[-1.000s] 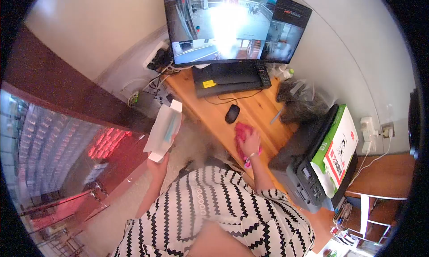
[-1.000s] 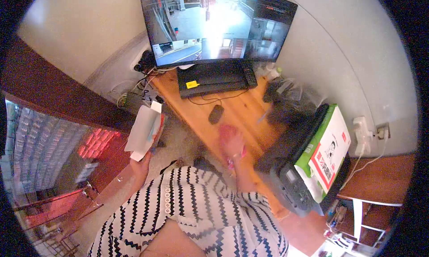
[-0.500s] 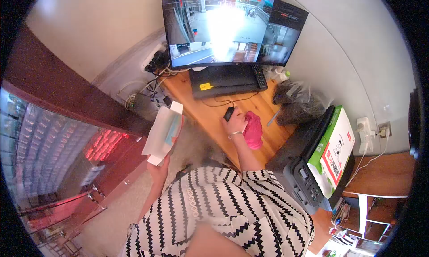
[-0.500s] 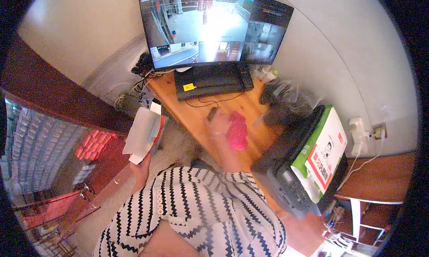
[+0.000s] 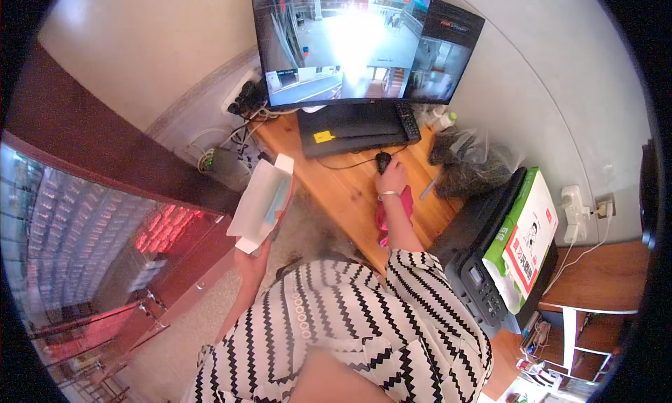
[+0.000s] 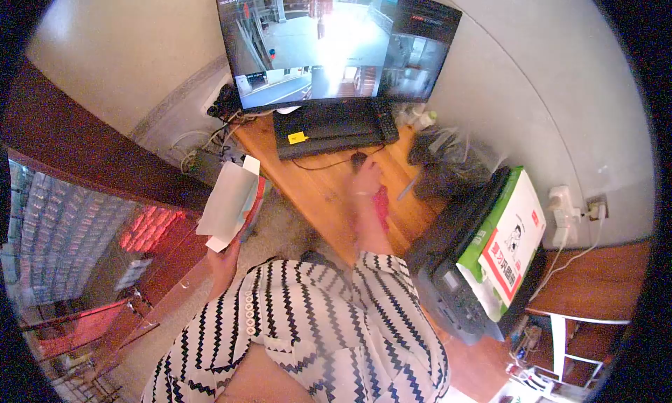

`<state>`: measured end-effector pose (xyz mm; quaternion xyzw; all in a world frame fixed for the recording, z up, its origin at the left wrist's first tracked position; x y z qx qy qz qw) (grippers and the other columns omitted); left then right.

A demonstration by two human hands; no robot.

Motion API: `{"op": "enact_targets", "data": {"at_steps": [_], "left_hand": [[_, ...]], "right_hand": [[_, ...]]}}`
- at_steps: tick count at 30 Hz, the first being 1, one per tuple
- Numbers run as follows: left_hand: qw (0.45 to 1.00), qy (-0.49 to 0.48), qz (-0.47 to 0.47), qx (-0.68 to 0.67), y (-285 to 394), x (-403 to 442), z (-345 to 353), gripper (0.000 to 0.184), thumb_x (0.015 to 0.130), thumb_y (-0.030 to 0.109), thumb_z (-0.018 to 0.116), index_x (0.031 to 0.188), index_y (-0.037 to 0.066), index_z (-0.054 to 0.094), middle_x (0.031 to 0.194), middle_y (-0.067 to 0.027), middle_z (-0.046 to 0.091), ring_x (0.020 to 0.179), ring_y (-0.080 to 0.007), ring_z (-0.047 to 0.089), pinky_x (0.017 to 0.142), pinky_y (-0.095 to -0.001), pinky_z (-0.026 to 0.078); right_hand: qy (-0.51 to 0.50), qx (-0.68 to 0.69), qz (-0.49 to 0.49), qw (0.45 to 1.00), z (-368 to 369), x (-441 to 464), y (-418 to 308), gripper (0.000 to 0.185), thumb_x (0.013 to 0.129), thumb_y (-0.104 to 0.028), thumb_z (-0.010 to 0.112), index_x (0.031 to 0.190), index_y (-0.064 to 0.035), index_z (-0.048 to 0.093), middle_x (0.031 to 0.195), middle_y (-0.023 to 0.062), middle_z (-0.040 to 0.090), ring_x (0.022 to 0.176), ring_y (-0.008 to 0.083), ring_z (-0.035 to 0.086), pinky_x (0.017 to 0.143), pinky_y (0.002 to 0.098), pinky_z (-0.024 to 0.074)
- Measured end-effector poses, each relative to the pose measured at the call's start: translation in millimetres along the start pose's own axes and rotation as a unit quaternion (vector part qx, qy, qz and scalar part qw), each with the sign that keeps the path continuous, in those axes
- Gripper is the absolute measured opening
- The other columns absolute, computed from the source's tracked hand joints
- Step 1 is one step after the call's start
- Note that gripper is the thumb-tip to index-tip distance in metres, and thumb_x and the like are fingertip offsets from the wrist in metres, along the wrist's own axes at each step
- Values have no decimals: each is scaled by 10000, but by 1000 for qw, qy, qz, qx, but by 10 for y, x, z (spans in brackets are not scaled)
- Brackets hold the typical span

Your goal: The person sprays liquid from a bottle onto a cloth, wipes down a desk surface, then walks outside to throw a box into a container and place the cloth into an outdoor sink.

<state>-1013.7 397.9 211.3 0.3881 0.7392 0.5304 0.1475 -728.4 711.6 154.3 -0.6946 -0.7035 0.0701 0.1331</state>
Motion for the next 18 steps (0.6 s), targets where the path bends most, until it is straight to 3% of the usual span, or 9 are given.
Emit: {"op": "enact_targets", "data": {"at_steps": [3, 6, 8, 11, 16, 18], "left_hand": [[1000, 7, 20, 22, 29, 6, -45, 420, 710, 90, 720, 1079, -23, 554, 993, -125, 623, 929, -207, 601, 806, -304, 449], [1000, 26, -2, 0, 8, -27, -102, 432, 711, 85, 723, 1083, -40, 542, 988, -122, 620, 925, -189, 598, 796, -301, 454], [998, 42, -24, -27, -21, -68, -127, 430, 714, 85, 725, 1080, -47, 541, 985, -119, 619, 924, -179, 597, 793, -301, 458], [996, 56, -43, -45, -56, -90, -115, 428, 718, 88, 725, 1081, -49, 544, 982, -117, 621, 924, -173, 597, 797, -304, 462], [999, -2, -10, 38, -56, -11, -38, 442, 722, 93, 722, 1102, -38, 541, 995, -121, 629, 928, -183, 600, 810, -304, 457], [1000, -1, -9, 3, -49, 26, 14, 438, 717, 94, 723, 1096, -33, 544, 998, -119, 632, 922, -187, 602, 806, -303, 456]], "right_hand": [[70, -17, 22, 997, -105, -110, 220, 653, 720, -307, 680, 1252, -63, 391, 1141, 188, 487, 1060, 367, 474, 871, 451, 408], [-72, -9, 27, 997, -18, -504, 465, 683, 712, -324, 682, 1288, -108, 384, 1233, 192, 428, 1118, 381, 421, 925, 464, 376], [8, -93, -109, 990, 126, -954, 472, 674, 713, -325, 669, 1306, -152, 400, 1264, 196, 415, 1138, 401, 393, 958, 474, 357], [-30, -7, -216, 976, 41, -1357, 195, 650, 718, -314, 652, 1303, -146, 423, 1279, 184, 414, 1143, 409, 387, 977, 482, 344], [-48, 46, -162, 985, 196, -899, -362, 583, 726, -287, 641, 1254, -111, 464, 1221, 155, 461, 1121, 401, 400, 905, 480, 421], [-39, -39, -156, 986, 282, -637, -547, 552, 737, -304, 633, 1227, -102, 480, 1194, 150, 472, 1105, 389, 412, 867, 471, 447]]}}
Point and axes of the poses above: each hand's wrist, its own x-axis towards the middle knuckle, its own z-axis out of the palm, y = z × x, the point moved 5 cm from there along x, towards the middle knuckle
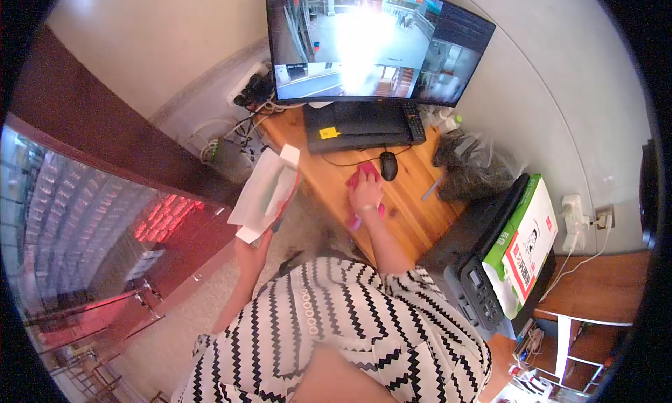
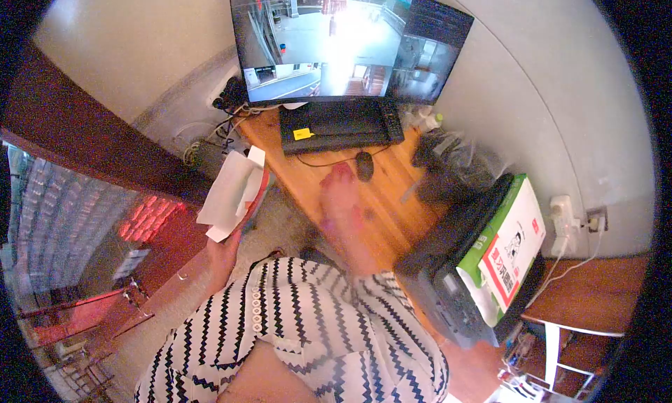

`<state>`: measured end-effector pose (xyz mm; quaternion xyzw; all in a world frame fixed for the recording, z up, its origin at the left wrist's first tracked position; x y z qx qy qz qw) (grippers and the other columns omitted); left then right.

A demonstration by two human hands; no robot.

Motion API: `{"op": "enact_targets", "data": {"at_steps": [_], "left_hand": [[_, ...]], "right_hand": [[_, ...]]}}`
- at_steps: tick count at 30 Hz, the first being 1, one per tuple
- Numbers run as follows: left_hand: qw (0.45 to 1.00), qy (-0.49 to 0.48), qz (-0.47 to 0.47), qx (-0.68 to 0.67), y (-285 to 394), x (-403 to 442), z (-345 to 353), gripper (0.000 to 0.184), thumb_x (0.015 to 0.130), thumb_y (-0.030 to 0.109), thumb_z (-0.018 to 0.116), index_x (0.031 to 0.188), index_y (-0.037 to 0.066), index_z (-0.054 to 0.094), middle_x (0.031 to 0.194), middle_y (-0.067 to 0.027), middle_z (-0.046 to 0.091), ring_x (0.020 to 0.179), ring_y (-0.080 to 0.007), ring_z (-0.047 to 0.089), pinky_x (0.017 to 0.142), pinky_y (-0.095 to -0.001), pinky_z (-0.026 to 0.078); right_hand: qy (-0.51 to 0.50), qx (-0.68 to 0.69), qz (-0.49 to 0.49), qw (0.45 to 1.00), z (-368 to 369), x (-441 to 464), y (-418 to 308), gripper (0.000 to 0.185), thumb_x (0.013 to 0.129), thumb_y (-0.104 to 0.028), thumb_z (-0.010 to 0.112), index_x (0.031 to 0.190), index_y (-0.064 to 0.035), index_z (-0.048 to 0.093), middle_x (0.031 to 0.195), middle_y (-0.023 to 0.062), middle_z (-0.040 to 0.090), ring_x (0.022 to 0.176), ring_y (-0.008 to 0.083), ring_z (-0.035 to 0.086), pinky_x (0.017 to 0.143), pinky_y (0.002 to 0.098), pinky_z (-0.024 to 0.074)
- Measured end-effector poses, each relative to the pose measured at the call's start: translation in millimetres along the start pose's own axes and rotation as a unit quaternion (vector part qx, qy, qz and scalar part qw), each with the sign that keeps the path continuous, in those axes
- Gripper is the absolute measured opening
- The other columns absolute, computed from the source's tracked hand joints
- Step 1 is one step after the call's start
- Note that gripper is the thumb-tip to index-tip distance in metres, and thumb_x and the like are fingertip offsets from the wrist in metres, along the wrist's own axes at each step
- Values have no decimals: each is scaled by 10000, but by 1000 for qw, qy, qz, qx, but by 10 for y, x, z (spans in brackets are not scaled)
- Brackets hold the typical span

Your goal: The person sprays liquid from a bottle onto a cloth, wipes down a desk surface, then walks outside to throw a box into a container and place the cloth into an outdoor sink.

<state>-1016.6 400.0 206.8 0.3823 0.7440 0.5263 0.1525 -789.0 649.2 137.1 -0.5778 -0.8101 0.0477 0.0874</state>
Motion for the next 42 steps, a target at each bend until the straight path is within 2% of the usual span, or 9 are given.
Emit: {"op": "enact_targets", "data": {"at_steps": [7, 12, 19, 25, 32, 36, 37, 39, 42], "left_hand": [[999, 34, -2, -13, 175, -73, -118, 425, 703, 87, 723, 1071, -29, 545, 963, -117, 642, 889, -189, 613, 787, -307, 458], [996, 66, -42, -37, 48, -304, -205, 359, 706, 85, 719, 1016, -32, 581, 943, -126, 645, 870, -194, 619, 781, -312, 462], [996, 82, -38, -10, 36, -283, -270, 344, 713, 109, 725, 1000, -30, 598, 975, -137, 634, 890, -202, 614, 790, -320, 462], [998, 57, -21, 18, 35, -199, -218, 380, 716, 126, 730, 1033, -26, 585, 972, -134, 633, 907, -213, 610, 807, -316, 452], [996, 81, -39, -5, 20, -214, -242, 357, 714, 123, 730, 1009, -28, 598, 938, -132, 647, 891, -218, 620, 799, -316, 455], [996, 76, -45, -8, -10, -223, -228, 344, 712, 122, 732, 996, -26, 608, 906, -131, 655, 862, -220, 630, 786, -316, 463], [996, 75, -42, -9, -11, -225, -223, 341, 711, 121, 732, 993, -26, 610, 899, -130, 657, 854, -219, 632, 782, -314, 465], [996, 79, -40, -15, 9, -221, -204, 340, 708, 117, 734, 991, -25, 610, 901, -126, 656, 850, -216, 633, 777, -310, 466], [996, 91, -15, -20, -67, -215, -234, 343, 705, 114, 737, 990, -26, 608, 898, -119, 656, 841, -207, 633, 769, -306, 468]], "right_hand": [[12, -74, 107, 991, 87, 374, -138, 497, 735, -338, 626, 1156, -89, 537, 1140, 139, 508, 1063, 362, 453, 847, 456, 459], [-180, 210, -35, 960, -106, 362, -320, 415, 710, -244, 615, 1084, -70, 577, 1167, 137, 517, 1095, 354, 448, 931, 428, 406], [76, 138, 59, 986, 187, 383, -81, 428, 693, -192, 620, 1115, -127, 588, 1137, 120, 546, 1093, 347, 462, 949, 416, 395], [-203, 306, -276, 889, 60, 264, -616, 433, 688, -193, 627, 1118, -155, 594, 1176, 81, 554, 1048, 311, 512, 969, 407, 365], [59, 433, 74, 896, -164, 110, -253, 463, 683, -181, 609, 1141, -129, 575, 1200, 93, 544, 1110, 298, 474, 962, 397, 359], [-93, 152, 80, 981, 87, 470, -368, 486, 690, -200, 617, 1166, -119, 561, 1216, 101, 530, 1160, 301, 438, 922, 395, 409], [-51, 73, -97, 991, 25, 499, -517, 501, 693, -189, 618, 1183, -110, 550, 1203, 107, 536, 1165, 300, 439, 879, 411, 438], [-282, 399, -45, 871, -13, 345, -569, 507, 689, -178, 619, 1184, -93, 545, 1195, 108, 539, 1165, 303, 435, 908, 416, 418], [-216, 485, 9, 847, -270, 138, -548, 496, 688, -150, 604, 1171, -51, 543, 1191, 118, 536, 1172, 329, 416, 986, 420, 349]]}}
Point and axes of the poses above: each hand's wrist, its own x-axis towards the middle knuckle, its own z-axis out of the palm, y = z × x, the point moved 5 cm from there along x, towards the middle knuckle
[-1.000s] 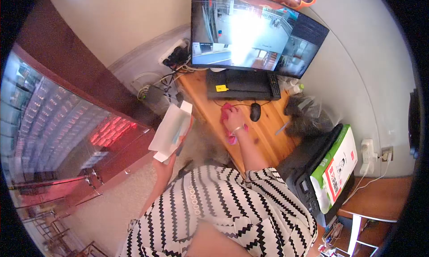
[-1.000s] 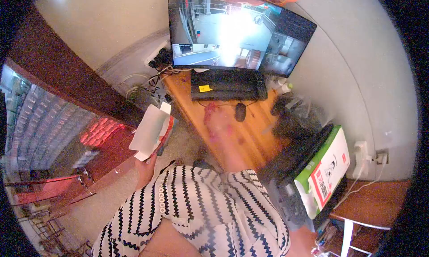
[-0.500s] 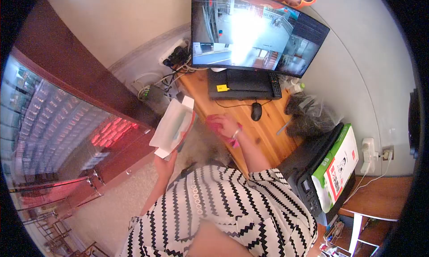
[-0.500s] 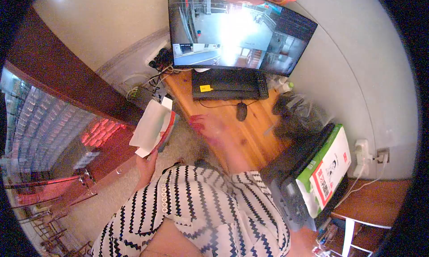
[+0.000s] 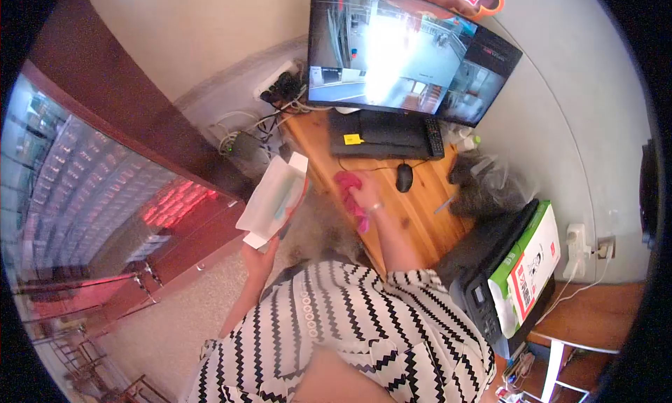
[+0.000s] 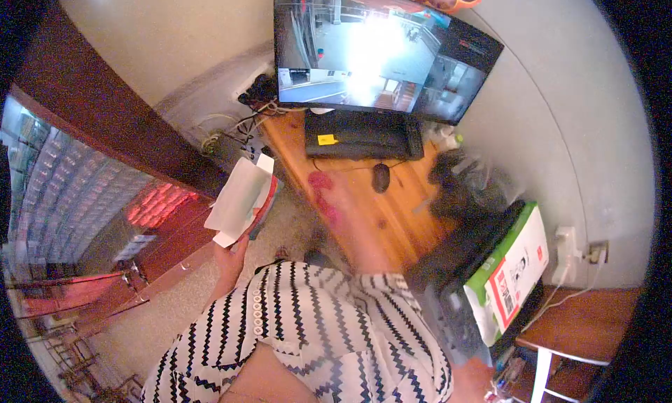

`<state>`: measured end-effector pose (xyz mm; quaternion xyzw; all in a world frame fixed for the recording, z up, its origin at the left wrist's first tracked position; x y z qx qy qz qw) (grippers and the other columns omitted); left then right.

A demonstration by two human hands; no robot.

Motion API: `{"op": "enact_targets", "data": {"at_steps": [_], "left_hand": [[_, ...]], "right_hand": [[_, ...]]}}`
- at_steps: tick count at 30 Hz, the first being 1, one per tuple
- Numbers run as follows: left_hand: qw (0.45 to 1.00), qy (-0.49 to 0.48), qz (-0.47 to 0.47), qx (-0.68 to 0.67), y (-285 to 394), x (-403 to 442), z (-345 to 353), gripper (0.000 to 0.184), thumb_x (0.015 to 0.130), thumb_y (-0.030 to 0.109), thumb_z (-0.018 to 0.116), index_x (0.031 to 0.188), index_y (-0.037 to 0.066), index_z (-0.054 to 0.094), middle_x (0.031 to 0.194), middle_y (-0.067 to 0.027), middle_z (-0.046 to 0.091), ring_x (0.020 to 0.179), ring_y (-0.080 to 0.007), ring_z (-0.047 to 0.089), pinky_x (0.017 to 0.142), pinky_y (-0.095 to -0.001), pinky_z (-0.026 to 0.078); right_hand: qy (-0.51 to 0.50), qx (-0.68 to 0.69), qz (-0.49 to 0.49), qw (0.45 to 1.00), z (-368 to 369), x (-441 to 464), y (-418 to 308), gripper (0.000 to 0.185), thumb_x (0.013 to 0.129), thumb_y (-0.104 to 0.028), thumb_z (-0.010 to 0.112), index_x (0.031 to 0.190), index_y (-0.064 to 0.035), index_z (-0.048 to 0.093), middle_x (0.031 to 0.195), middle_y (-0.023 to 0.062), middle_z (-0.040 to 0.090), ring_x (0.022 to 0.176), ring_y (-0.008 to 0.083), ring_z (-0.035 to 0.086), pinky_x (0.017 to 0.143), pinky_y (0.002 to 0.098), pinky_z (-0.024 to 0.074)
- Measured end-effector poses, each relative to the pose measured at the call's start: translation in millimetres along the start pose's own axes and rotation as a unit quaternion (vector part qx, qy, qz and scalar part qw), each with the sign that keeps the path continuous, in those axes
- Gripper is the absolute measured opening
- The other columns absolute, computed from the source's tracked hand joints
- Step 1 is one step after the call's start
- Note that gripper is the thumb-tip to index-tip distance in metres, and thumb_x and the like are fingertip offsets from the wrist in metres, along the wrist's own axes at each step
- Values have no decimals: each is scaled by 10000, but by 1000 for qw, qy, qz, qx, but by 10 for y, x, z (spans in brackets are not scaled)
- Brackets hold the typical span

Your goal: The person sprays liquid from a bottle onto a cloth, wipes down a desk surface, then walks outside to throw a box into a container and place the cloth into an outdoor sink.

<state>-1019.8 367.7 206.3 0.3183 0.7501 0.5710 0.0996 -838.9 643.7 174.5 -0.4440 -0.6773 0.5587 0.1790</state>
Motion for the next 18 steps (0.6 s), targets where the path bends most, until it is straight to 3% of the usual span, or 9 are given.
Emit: {"op": "enact_targets", "data": {"at_steps": [1, 2, 5, 8, 11, 14, 18], "left_hand": [[1000, 7, 11, -2, -28, -3, -4, 345, 704, 114, 739, 991, -26, 607, 896, -117, 656, 838, -204, 633, 766, -305, 469], [1000, 6, -4, -11, -34, -17, -29, 345, 706, 112, 738, 992, -27, 605, 899, -116, 655, 841, -199, 631, 765, -306, 469], [999, 0, -28, -18, -54, -55, -81, 345, 711, 107, 735, 997, -29, 599, 910, -115, 652, 847, -186, 625, 762, -307, 469], [1000, 1, -24, 19, -19, -74, -115, 349, 715, 103, 733, 1006, -30, 592, 920, -117, 649, 847, -180, 620, 756, -304, 469], [999, 1, -36, 27, 134, -6, -143, 370, 712, 110, 739, 1020, -27, 585, 929, -118, 645, 849, -187, 617, 759, -306, 467], [998, 33, -52, -1, -49, -47, -191, 389, 711, 121, 744, 1031, -25, 580, 954, -121, 634, 875, -199, 609, 786, -320, 458], [995, 82, -60, 23, -174, -143, -286, 392, 713, 124, 739, 1038, -22, 576, 988, -131, 618, 918, -219, 594, 824, -341, 442]], "right_hand": [[126, -143, -47, 981, -68, 42, 258, 491, 691, -152, 603, 1167, -49, 545, 1191, 118, 533, 1171, 332, 415, 993, 416, 341], [248, -278, -90, 924, -116, 24, 356, 486, 693, -155, 602, 1163, -48, 547, 1192, 119, 530, 1170, 336, 414, 999, 413, 333], [124, -411, 62, 901, 37, -50, 97, 481, 683, -168, 610, 1150, -65, 554, 1218, 132, 499, 1144, 354, 422, 989, 415, 347], [94, -363, -295, 879, 498, -5, 208, 480, 680, -178, 616, 1145, -79, 556, 1210, 133, 492, 1110, 366, 433, 966, 421, 369], [60, -395, -256, 880, 676, -210, 43, 470, 681, -172, 616, 1139, -82, 562, 1188, 132, 505, 1081, 367, 444, 929, 434, 392], [137, -291, -234, 917, 699, -157, 98, 466, 694, -172, 610, 1148, -86, 553, 1153, 119, 521, 1052, 350, 461, 897, 441, 407], [132, -437, -316, 832, 1017, 355, 187, 482, 714, -219, 605, 1172, -88, 532, 1148, 129, 515, 1018, 343, 472, 876, 436, 413]]}}
Point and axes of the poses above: each hand's wrist, its own x-axis towards the middle knuckle, its own z-axis out of the palm, y = z × x, the point moved 5 cm from there along x, towards the middle knuckle
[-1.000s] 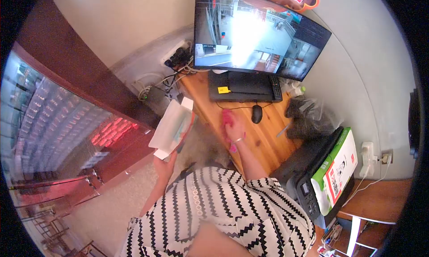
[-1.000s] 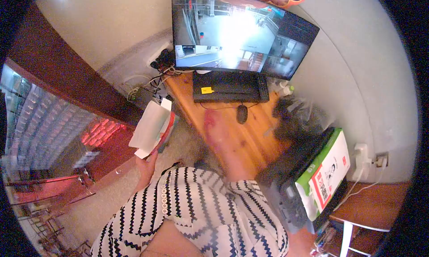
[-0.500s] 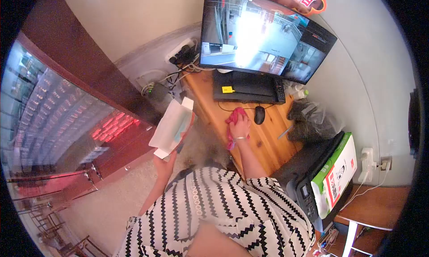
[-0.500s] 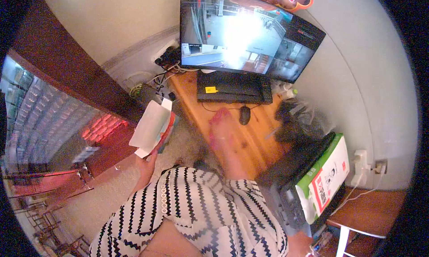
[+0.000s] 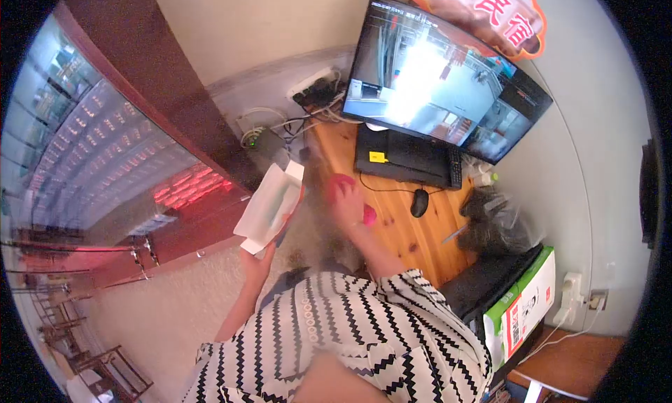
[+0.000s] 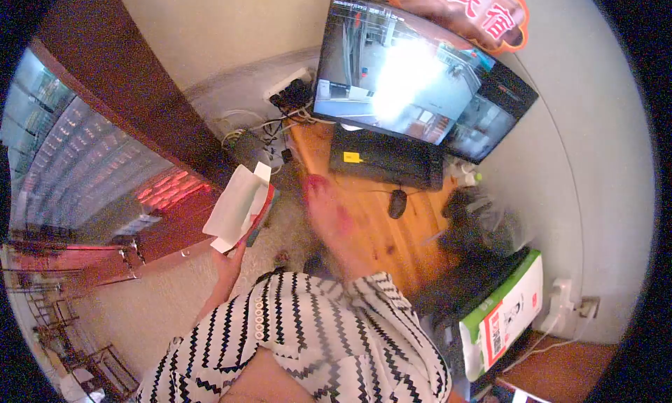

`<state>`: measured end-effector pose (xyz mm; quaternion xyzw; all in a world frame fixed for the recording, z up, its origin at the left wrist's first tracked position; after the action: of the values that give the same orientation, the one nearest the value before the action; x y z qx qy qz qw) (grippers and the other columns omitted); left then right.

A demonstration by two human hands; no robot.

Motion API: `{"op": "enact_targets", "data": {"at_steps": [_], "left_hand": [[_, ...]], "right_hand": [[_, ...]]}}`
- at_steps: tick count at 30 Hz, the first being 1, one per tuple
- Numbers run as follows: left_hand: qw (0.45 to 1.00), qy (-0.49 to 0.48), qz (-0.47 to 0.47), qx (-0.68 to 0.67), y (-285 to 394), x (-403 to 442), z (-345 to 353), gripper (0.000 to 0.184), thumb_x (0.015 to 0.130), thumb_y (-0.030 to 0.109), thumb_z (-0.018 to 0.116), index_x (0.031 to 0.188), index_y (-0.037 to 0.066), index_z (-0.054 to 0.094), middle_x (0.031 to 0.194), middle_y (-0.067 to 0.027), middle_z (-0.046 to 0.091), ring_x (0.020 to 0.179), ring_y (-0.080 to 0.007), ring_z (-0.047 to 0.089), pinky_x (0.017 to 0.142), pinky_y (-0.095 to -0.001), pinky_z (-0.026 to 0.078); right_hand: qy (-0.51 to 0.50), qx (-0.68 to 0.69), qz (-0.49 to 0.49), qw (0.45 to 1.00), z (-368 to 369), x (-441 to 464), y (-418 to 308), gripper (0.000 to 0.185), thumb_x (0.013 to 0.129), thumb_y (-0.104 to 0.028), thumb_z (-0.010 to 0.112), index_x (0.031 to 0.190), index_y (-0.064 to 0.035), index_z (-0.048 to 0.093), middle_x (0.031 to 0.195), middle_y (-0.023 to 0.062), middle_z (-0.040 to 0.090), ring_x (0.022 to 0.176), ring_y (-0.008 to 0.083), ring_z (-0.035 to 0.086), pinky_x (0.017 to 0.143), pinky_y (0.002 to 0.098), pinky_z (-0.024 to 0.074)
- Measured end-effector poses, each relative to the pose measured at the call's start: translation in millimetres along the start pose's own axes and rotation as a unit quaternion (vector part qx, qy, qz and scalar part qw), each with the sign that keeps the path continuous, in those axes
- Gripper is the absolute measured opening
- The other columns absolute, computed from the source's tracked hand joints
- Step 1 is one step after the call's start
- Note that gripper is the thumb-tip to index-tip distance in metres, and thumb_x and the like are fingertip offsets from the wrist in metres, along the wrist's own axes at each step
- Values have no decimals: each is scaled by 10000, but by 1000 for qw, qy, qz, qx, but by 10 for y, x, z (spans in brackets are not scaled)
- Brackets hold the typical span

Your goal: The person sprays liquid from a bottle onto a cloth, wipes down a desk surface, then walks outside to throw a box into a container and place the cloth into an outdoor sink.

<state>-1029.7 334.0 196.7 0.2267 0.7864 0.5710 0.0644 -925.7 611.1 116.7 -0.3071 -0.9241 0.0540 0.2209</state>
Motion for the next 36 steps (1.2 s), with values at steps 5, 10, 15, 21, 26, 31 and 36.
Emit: {"op": "enact_targets", "data": {"at_steps": [5, 10, 15, 21, 26, 31, 36], "left_hand": [[1000, -7, -10, 16, 43, -161, -104, 443, 721, 111, 727, 1092, -30, 529, 1042, -139, 594, 963, -227, 581, 853, -344, 438], [997, 48, -58, -8, 195, -392, -196, 374, 710, 108, 715, 1035, -23, 585, 1011, -135, 628, 968, -214, 595, 847, -339, 436], [997, 26, -71, 20, 296, -450, -201, 365, 722, 105, 703, 1041, -23, 582, 1004, -139, 631, 951, -221, 601, 839, -329, 441], [1000, -25, -10, -10, 118, -323, -66, 431, 752, 69, 694, 1124, -39, 505, 1032, -125, 594, 948, -208, 577, 846, -331, 442], [996, -71, 28, -44, 57, -142, 236, 384, 742, 96, 703, 1077, -29, 561, 1042, -127, 610, 963, -218, 581, 854, -336, 433], [985, -122, 107, -66, 135, 162, 193, 419, 747, 96, 705, 1108, -40, 540, 1118, -154, 575, 1035, -238, 552, 901, -340, 403], [980, -162, 106, -44, 362, 167, 282, 415, 734, 79, 711, 1096, -50, 552, 1114, -147, 580, 1044, -231, 550, 911, -336, 395]], "right_hand": [[-116, -8, 36, 992, 406, 1065, -57, 516, 776, -326, 566, 1221, -71, 501, 1228, 155, 481, 1098, 360, 453, 898, 439, 401], [-59, -130, 119, 983, 298, 1662, -11, 546, 841, -389, 497, 1279, -68, 449, 1347, 209, 372, 1246, 389, 344, 1025, 484, 266], [-124, -84, 95, 984, 647, 1381, -117, 439, 846, -320, 475, 1239, -127, 504, 1353, 218, 359, 1271, 405, 303, 1058, 522, 196], [-97, -27, -50, 994, 438, 659, -64, 366, 788, -214, 504, 1140, -151, 581, 1338, 218, 375, 1268, 387, 313, 1034, 530, 258], [-31, 13, -78, 996, -357, -199, 9, 419, 707, -196, 588, 1118, -115, 582, 1277, 223, 439, 1228, 389, 369, 1015, 520, 297], [-3, 73, -54, 996, -1020, -937, 118, 462, 647, -168, 633, 1100, -105, 572, 1218, 210, 489, 1148, 404, 447, 979, 496, 357], [64, 35, 185, 980, -1374, -1326, 736, 437, 718, -149, 601, 1144, -92, 517, 1197, 208, 482, 1145, 394, 431, 969, 477, 362]]}}
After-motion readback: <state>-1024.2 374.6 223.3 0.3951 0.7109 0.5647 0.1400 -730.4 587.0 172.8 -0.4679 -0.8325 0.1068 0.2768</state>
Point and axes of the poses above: each hand's wrist, its own x-axis towards the middle knuckle, its own z-axis out of the palm, y = z × x, the point moved 5 cm from there along x, towards the middle knuckle
